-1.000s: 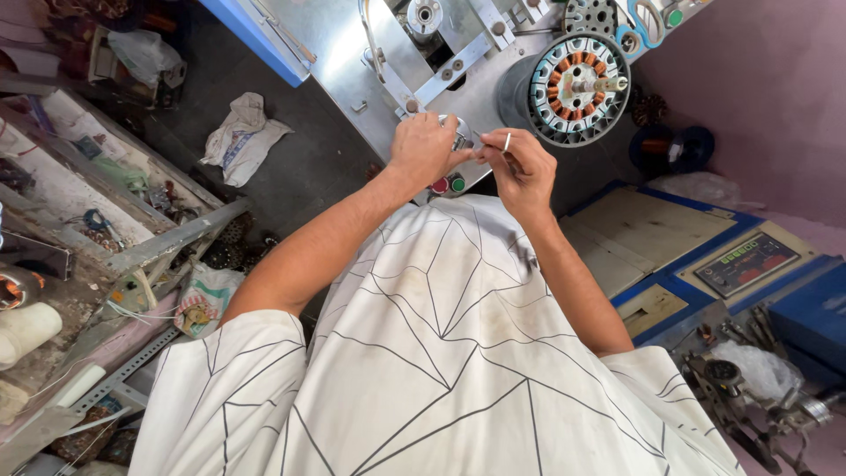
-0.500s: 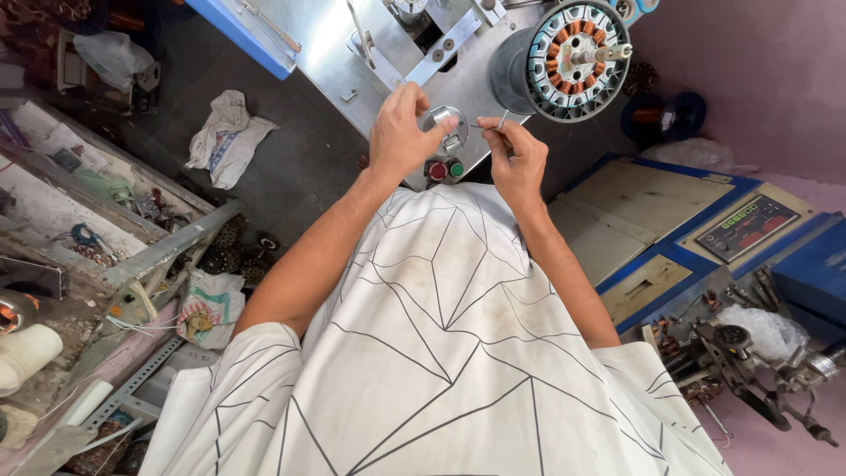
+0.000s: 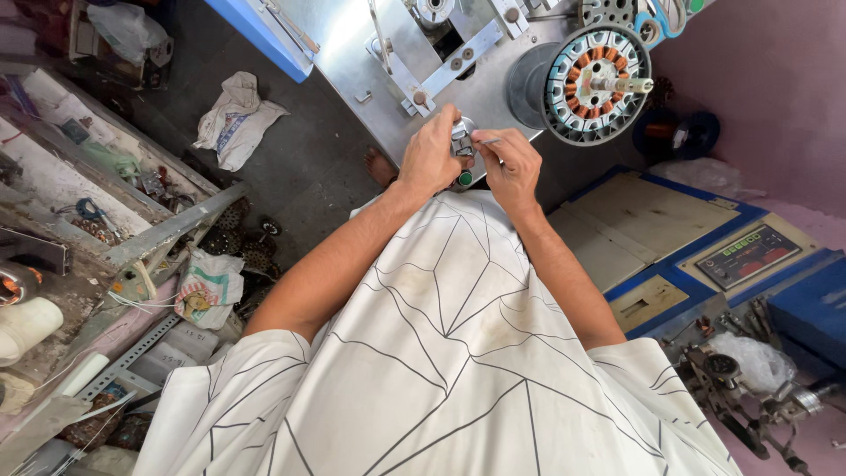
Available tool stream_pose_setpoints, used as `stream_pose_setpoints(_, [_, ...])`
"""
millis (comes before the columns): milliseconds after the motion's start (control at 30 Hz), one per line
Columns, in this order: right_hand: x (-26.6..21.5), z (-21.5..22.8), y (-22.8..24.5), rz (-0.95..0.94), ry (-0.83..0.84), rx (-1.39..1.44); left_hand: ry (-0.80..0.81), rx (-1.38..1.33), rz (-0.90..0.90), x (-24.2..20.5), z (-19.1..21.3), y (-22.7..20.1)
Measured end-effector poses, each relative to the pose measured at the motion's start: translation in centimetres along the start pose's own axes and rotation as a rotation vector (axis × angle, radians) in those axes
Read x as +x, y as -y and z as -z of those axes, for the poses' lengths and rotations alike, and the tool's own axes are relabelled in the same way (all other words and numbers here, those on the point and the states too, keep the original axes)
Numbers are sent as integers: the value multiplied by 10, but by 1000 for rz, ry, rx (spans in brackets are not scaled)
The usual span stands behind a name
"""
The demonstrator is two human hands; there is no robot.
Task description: The person assembles small electrical components by hand, inserting white plastic pieces into a metal housing and manipulating a cylindrical metal part. They repeatedly handle these components, adjusting them and placing them into a machine fixture.
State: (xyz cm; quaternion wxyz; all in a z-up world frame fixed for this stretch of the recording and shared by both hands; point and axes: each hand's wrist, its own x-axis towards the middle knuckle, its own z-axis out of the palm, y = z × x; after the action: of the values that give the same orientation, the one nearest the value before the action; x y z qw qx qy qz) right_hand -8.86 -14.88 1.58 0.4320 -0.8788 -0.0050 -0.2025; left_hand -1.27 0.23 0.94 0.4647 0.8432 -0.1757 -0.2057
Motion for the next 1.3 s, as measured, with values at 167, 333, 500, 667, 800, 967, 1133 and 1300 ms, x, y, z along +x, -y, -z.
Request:
stream_pose_setpoints(167, [-6, -21, -27, -381, -42, 657, 7, 12, 27, 1, 2, -3])
stream_pose_setpoints(333, [-16, -33, -60, -453, 16, 870, 11, 6, 52, 1, 4, -3])
stream_pose_setpoints(500, [-18, -18, -56, -372, 153, 815, 52, -12, 107, 4, 9, -7])
stream_pose_setpoints(667, [-15, -19, -51, -445, 106, 712, 42, -8, 85, 5, 13, -10])
stream_pose_setpoints(800, [-18, -27, -66, -335, 60, 729, 77, 6, 104, 5, 13, -11])
stream_pose_setpoints(967, [-14, -25, -66, -491, 91, 989, 80, -22, 110, 6, 16, -14])
stream_pose_setpoints(1133, [-3, -7, -48, -438, 159, 945, 68, -13, 77, 6, 14, -9])
stream_pose_setpoints(1300, [0, -12, -38, -313, 37, 646, 91, 4, 69, 5, 14, -6])
